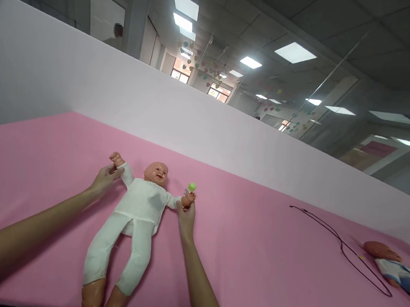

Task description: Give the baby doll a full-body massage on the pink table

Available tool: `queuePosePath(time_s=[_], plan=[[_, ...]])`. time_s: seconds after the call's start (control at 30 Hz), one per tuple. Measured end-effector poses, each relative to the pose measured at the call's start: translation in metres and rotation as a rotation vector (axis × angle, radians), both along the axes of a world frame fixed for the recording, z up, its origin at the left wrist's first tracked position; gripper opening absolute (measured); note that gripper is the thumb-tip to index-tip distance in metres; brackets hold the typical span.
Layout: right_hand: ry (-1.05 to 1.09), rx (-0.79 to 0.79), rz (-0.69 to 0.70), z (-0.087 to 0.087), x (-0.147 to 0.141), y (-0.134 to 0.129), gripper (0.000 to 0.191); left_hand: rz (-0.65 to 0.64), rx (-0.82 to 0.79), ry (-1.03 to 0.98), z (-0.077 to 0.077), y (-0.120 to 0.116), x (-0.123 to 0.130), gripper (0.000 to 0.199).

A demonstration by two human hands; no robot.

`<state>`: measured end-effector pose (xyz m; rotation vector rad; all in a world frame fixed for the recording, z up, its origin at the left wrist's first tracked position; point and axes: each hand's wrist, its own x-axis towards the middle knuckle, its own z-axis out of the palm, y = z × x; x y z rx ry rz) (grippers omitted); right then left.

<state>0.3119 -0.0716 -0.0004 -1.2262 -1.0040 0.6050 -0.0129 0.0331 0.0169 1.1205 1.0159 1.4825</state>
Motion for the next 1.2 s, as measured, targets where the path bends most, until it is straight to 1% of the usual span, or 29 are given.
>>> queuePosePath(time_s=[0.1,0.13,0.2,0.3,0.37,0.43,0.5,0.57,0.6,0.67,0.7,0.77,0.8,0.83,0.9,0.93,1.0,1.07,1.13,1.2], plan=[[-0.072,0.03,0.021,0.01,-0.005,0.015,0.066,-0.027,0.014,-0.003,0.004,0.012,-0.009,0.068],[-0.092,0.02,0.032,0.013,-0.007,0.024,0.063,-0.042,-0.007,0.012,0.006,0.018,-0.011,0.072],[-0.145,-0.06,0.058,0.018,-0.011,0.045,0.053,-0.1,-0.083,0.098,0.009,0.032,-0.01,0.074],[-0.214,-0.212,0.065,0.019,-0.016,0.076,0.044,-0.208,-0.198,0.275,0.01,0.052,0.001,0.064],[-0.227,-0.265,0.074,0.015,-0.017,0.091,0.039,-0.247,-0.255,0.344,0.008,0.062,0.011,0.054],[-0.229,-0.3,0.092,0.01,-0.017,0.099,0.036,-0.257,-0.296,0.382,0.005,0.067,0.019,0.048],[-0.23,-0.329,0.111,0.006,-0.015,0.102,0.035,-0.256,-0.33,0.41,0.001,0.068,0.022,0.047],[-0.228,-0.33,0.13,0.005,-0.011,0.098,0.039,-0.26,-0.342,0.408,-0.002,0.064,0.017,0.05],[-0.224,-0.323,0.138,0.005,-0.008,0.094,0.042,-0.277,-0.312,0.379,-0.002,0.06,0.011,0.051],[-0.225,-0.281,0.184,0.009,0.001,0.08,0.049,-0.33,-0.172,0.297,-0.002,0.051,-0.006,0.057],[-0.238,-0.25,0.231,0.013,0.007,0.07,0.051,-0.356,-0.085,0.264,-0.001,0.045,-0.017,0.061],[-0.3,-0.186,0.373,0.019,0.018,0.047,0.054,-0.401,0.055,0.264,-0.002,0.03,-0.039,0.069],[-0.343,-0.17,0.45,0.022,0.023,0.034,0.052,-0.423,0.101,0.308,-0.004,0.022,-0.048,0.067],[-0.392,-0.159,0.514,0.024,0.027,0.022,0.048,-0.451,0.149,0.363,-0.007,0.013,-0.056,0.061],[-0.507,-0.141,0.589,0.025,0.031,0.001,0.037,-0.531,0.284,0.498,-0.013,-0.004,-0.065,0.042],[-0.569,-0.135,0.604,0.024,0.031,-0.008,0.032,-0.564,0.365,0.575,-0.017,-0.012,-0.067,0.034],[-0.683,-0.137,0.605,0.018,0.029,-0.02,0.028,-0.594,0.503,0.716,-0.023,-0.025,-0.066,0.028],[-0.733,-0.145,0.571,0.012,0.025,-0.024,0.029,-0.605,0.556,0.786,-0.025,-0.03,-0.061,0.028],[-0.69,-0.121,0.485,0.008,0.021,-0.018,0.03,-0.581,0.499,0.726,-0.021,-0.028,-0.055,0.032],[-0.565,-0.093,0.364,0.009,0.016,-0.002,0.034,-0.506,0.365,0.571,-0.013,-0.017,-0.045,0.037]])
